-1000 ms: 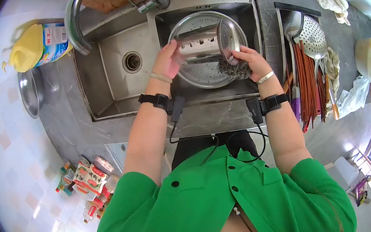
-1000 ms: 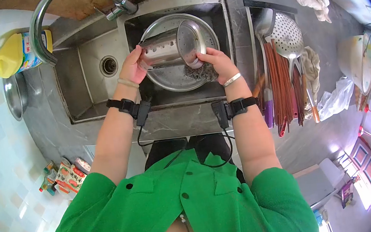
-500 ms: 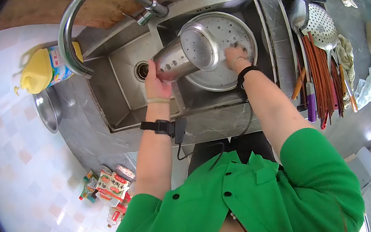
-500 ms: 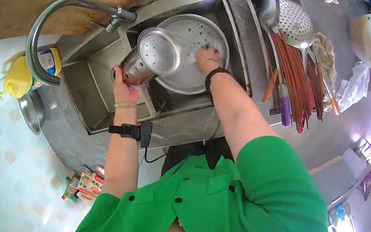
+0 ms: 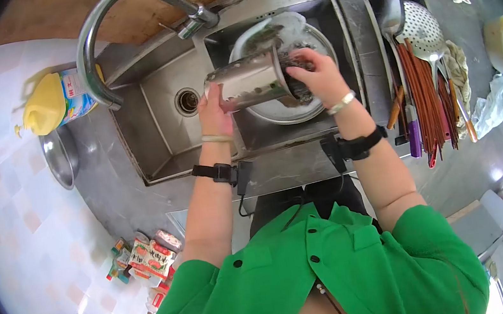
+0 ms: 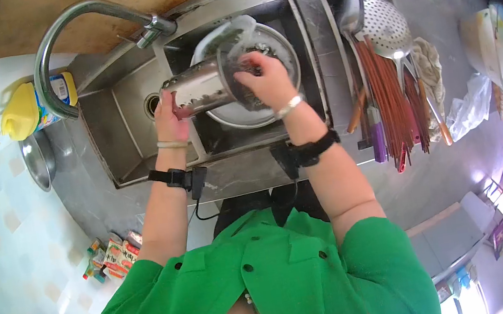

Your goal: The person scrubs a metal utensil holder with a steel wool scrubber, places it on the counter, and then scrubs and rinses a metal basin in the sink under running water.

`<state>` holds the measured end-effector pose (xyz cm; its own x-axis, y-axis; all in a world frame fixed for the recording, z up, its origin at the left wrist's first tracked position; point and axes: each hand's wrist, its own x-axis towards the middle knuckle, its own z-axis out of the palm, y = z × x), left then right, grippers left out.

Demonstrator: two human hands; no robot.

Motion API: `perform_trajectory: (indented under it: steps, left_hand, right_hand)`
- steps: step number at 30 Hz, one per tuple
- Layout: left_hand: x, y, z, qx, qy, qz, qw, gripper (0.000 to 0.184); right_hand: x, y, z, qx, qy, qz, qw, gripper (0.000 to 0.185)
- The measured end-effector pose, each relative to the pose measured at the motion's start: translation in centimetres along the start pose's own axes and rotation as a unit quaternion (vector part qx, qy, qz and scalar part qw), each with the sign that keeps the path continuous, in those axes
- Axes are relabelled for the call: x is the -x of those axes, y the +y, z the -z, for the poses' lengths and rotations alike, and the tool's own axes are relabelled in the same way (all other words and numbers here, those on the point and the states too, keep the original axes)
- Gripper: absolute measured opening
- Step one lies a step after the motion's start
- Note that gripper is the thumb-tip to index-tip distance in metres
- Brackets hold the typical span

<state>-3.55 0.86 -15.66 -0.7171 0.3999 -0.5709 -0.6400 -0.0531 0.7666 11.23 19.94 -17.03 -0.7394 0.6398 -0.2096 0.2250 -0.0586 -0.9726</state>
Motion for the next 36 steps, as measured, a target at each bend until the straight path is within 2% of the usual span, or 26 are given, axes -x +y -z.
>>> perform_trajectory:
  steps: [1, 4, 5, 8, 9, 12, 13, 15, 17, 20, 22, 24, 26, 30, 33, 36]
  left_hand:
    - [0.2, -0.2, -0.5, -0.009, 0.005, 0.004, 1.0, 0.019]
    - [0.0, -0.1, -1.1, -0.027, 0.012, 0.001, 1.0, 0.019]
    - [-0.4, -0.1, -0.8, -0.023, 0.008, -0.009, 1.0, 0.02]
    - [-0.9, 1.1, -0.8, 0.012, 0.022, -0.015, 1.0, 0.022]
    - [-1.0, 1.6, -0.8, 0.027, 0.03, -0.014, 0.999, 0.023]
    - [-0.6, 2.5, 0.2, -0.021, -0.005, 0.006, 1.0, 0.024]
    - [-0.6, 2.3, 0.7, -0.007, -0.022, 0.025, 0.999, 0.024]
    - [-0.8, 1.4, 1.6, 0.02, -0.057, 0.065, 0.996, 0.024]
    - [1.1, 1.9, -1.0, 0.028, -0.043, 0.072, 0.996, 0.023]
    - [1.6, 1.9, -2.1, 0.063, 0.008, 0.08, 0.995, 0.022]
    - [1.2, 1.8, -1.9, 0.077, 0.029, 0.075, 0.994, 0.022]
    - [0.6, 1.8, -1.1, 0.076, 0.028, 0.058, 0.995, 0.022]
    - [1.4, 2.7, -1.4, 0.067, 0.014, 0.018, 0.997, 0.023]
    - [0.4, 2.7, 0.8, 0.053, -0.036, -0.024, 0.998, 0.027]
    - [1.6, 3.1, -1.1, 0.107, 0.004, -0.014, 0.994, 0.027]
    - [1.9, 2.8, -0.7, 0.11, -0.082, -0.011, 0.991, 0.026]
  right_hand:
    - [-0.1, -1.3, -0.5, 0.084, 0.05, -0.022, 0.995, 0.027]
    - [-1.2, -3.1, -1.2, -0.148, 0.056, -0.087, 0.984, 0.026]
    - [-0.9, -3.9, -1.4, -0.164, 0.037, -0.053, 0.984, 0.022]
    - [0.1, -5.5, -0.2, -0.094, -0.138, 0.13, 0.977, 0.022]
    - [0.4, -5.8, 0.7, 0.011, -0.196, 0.222, 0.955, 0.026]
    - [1.4, -5.5, 2.7, 0.191, -0.26, 0.187, 0.928, 0.027]
    - [1.4, -5.0, 2.8, 0.255, -0.203, 0.187, 0.927, 0.027]
    - [1.0, -4.6, 1.9, 0.29, -0.061, 0.196, 0.935, 0.023]
    - [0.3, -5.6, 0.9, 0.301, 0.05, 0.203, 0.93, 0.021]
    - [-0.4, -8.1, -0.5, 0.185, 0.062, 0.221, 0.955, 0.021]
    - [0.4, -9.9, -0.8, 0.159, -0.011, 0.274, 0.948, 0.024]
    - [0.9, -10.1, -0.6, 0.247, 0.006, 0.264, 0.932, 0.027]
    - [0.3, -8.1, 0.5, 0.368, 0.028, 0.208, 0.906, 0.028]
    - [2.1, -8.1, 0.9, 0.413, -0.025, 0.155, 0.897, 0.027]
    - [3.9, -10.1, 0.7, 0.389, -0.033, 0.15, 0.908, 0.025]
    - [2.8, -9.8, 1.0, 0.39, -0.004, 0.159, 0.907, 0.026]
